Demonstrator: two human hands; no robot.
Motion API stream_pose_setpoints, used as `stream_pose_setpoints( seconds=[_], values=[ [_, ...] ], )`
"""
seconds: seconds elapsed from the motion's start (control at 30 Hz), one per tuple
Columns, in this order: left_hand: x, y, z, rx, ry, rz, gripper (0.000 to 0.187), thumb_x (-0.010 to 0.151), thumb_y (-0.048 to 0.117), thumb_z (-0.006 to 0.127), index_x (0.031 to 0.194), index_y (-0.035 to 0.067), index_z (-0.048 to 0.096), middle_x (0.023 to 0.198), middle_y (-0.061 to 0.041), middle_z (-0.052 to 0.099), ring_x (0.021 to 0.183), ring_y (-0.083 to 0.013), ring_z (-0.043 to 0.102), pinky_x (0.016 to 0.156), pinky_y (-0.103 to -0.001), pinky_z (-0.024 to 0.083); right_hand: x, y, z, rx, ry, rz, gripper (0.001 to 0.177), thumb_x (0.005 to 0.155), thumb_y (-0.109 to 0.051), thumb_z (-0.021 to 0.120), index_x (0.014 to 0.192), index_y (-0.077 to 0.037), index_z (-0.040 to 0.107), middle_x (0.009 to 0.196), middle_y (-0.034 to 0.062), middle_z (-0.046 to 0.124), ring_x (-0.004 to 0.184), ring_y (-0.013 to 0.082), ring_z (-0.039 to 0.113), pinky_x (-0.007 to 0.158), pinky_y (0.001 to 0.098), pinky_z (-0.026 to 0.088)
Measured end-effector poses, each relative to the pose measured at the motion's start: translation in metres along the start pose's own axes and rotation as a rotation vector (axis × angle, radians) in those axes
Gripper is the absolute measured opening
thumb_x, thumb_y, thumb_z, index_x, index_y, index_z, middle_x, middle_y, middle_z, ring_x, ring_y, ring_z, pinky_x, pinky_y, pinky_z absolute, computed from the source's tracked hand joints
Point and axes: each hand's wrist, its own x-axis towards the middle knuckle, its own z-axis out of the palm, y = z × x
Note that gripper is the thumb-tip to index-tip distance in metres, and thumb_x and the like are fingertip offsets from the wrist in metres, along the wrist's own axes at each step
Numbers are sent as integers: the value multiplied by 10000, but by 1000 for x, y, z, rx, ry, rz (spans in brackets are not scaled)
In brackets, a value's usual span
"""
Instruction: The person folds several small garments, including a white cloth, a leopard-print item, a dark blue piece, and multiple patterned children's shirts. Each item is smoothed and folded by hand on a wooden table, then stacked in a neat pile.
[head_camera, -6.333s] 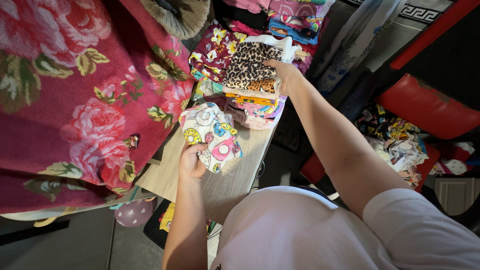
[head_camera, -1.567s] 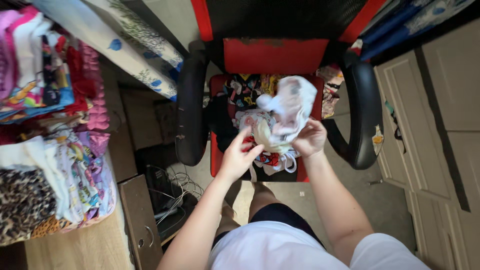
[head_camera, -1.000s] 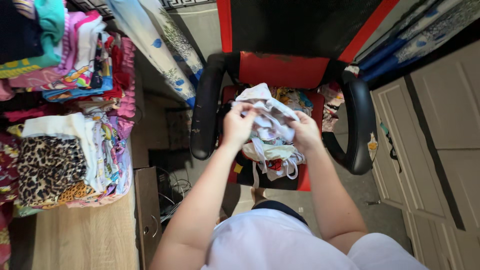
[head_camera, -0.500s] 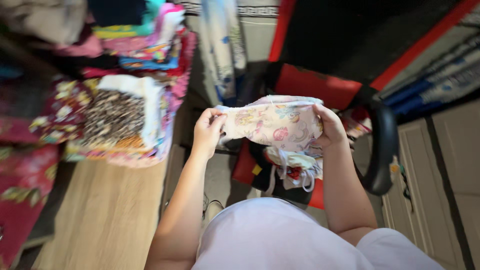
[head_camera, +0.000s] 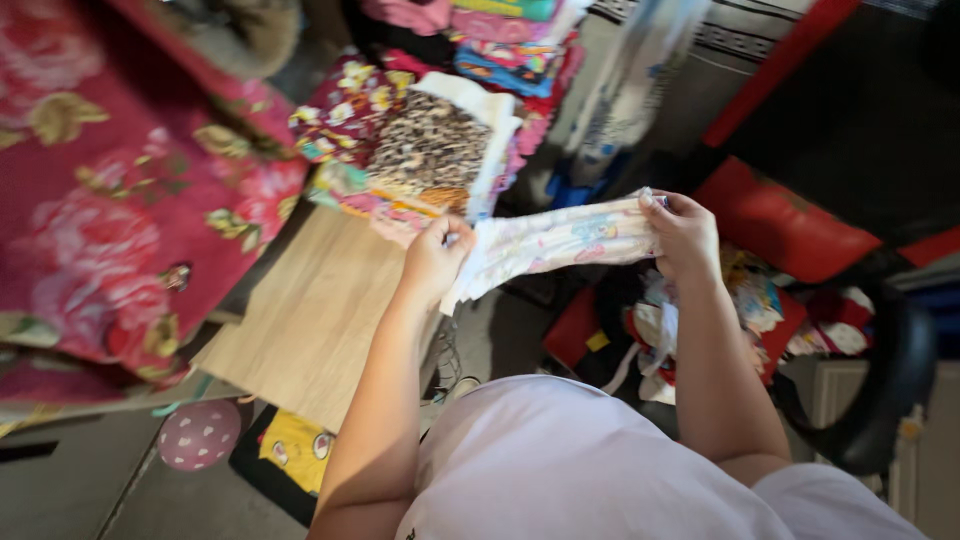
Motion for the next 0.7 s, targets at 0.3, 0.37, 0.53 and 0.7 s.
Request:
stream_pose_setpoints(
  seconds=[0.3,0.37,0.53,0.7],
  values=[
    [-66,-15,-95,672,573,332,242,857,219,784,992,41,690,913,-192,705,820,-280,667,719,-371,543,-99,13,173,-554,-255,-161,174,961,-96,706,1099,-24,783,824,21,730,669,63,594,578,260,509],
    [-81,-5,-100,567,609,374,264,870,239,780,997,27,689,890,-178,705,785,-260,661,695,-343,541,-125,19,226,-595,-376,-104,180,932,-123,700,1081,-44,761,788,32,733,615,80,628,543,272,529],
    [-108,-3,-104,-398,309,-241,285,988,249,742,1074,-22,728,766,-81,642,632,-149,530,561,-279,399,-158,43,318,-516,-458,-435,178,893,-134,792,936,11,699,790,34,737,692,68,664,621,251,542],
    [-107,-17,-124,-383,279,39,326,912,153,766,1154,-53,690,931,-6,716,814,-59,647,726,-216,534,-157,49,339,-535,-528,-313,252,894,-176,816,853,21,666,718,44,701,646,72,619,587,253,520]
  ],
)
